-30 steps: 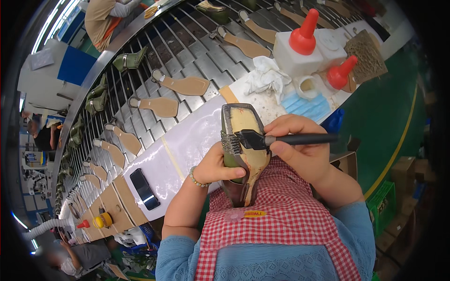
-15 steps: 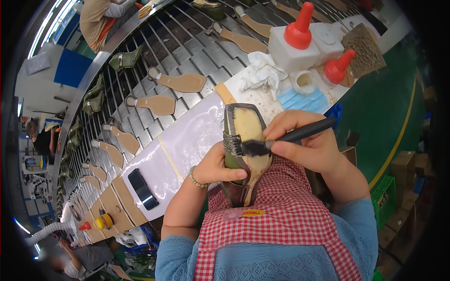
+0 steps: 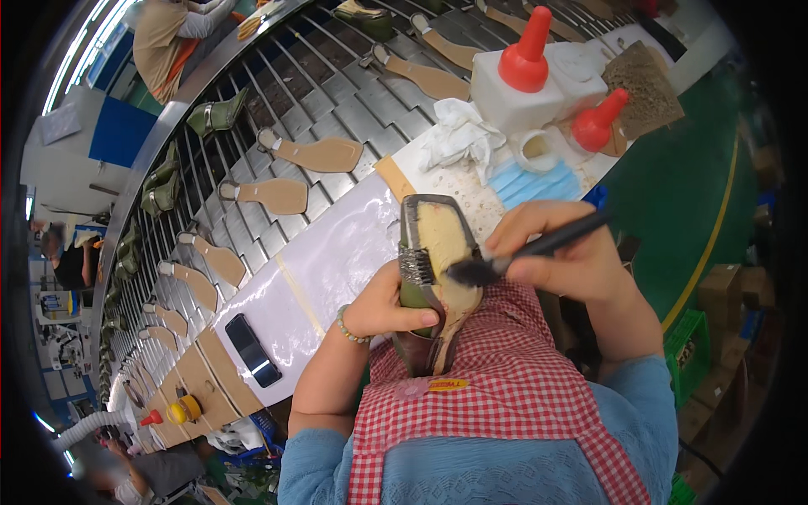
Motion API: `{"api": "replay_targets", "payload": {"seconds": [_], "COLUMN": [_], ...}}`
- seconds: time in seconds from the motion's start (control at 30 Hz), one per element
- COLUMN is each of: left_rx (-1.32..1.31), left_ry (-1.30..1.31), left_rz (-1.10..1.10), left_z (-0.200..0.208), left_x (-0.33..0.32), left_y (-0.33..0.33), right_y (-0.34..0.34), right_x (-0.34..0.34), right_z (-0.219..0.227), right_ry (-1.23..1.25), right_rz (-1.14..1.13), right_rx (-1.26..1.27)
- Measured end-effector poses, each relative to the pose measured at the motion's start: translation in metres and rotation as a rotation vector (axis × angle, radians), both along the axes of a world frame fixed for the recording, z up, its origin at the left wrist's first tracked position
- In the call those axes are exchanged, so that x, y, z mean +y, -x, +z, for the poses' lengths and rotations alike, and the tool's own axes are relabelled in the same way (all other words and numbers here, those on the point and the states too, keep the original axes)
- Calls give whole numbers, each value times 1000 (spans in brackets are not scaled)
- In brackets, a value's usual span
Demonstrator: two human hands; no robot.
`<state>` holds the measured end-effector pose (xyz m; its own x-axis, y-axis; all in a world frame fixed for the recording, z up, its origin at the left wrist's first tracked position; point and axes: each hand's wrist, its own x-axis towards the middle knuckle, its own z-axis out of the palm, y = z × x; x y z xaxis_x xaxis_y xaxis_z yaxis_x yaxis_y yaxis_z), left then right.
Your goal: The person is using a brush to apply adhesive/glue to the bottom and edges of various shoe components along an assembly line.
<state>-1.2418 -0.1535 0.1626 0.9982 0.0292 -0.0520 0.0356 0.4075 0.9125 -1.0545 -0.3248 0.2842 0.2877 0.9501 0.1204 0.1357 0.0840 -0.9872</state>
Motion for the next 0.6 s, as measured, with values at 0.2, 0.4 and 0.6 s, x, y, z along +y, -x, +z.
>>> {"api": "replay_targets", "payload": {"seconds": [0.2, 0.4, 0.6], "left_rx": [-35, 18, 23], "left_ry": [103, 154, 125], "left_rz": [108, 305, 357], "left_z": [-31, -41, -45], "left_x": [2, -7, -4], "left_y": [22, 29, 35], "right_y": [-86, -127, -124], "right_x": [-25, -19, -8], "right_z": [-25, -71, -71], "right_ry": [194, 301, 422], "right_rz": [-684, -714, -652], "right_rx": [-481, -705, -707]}}
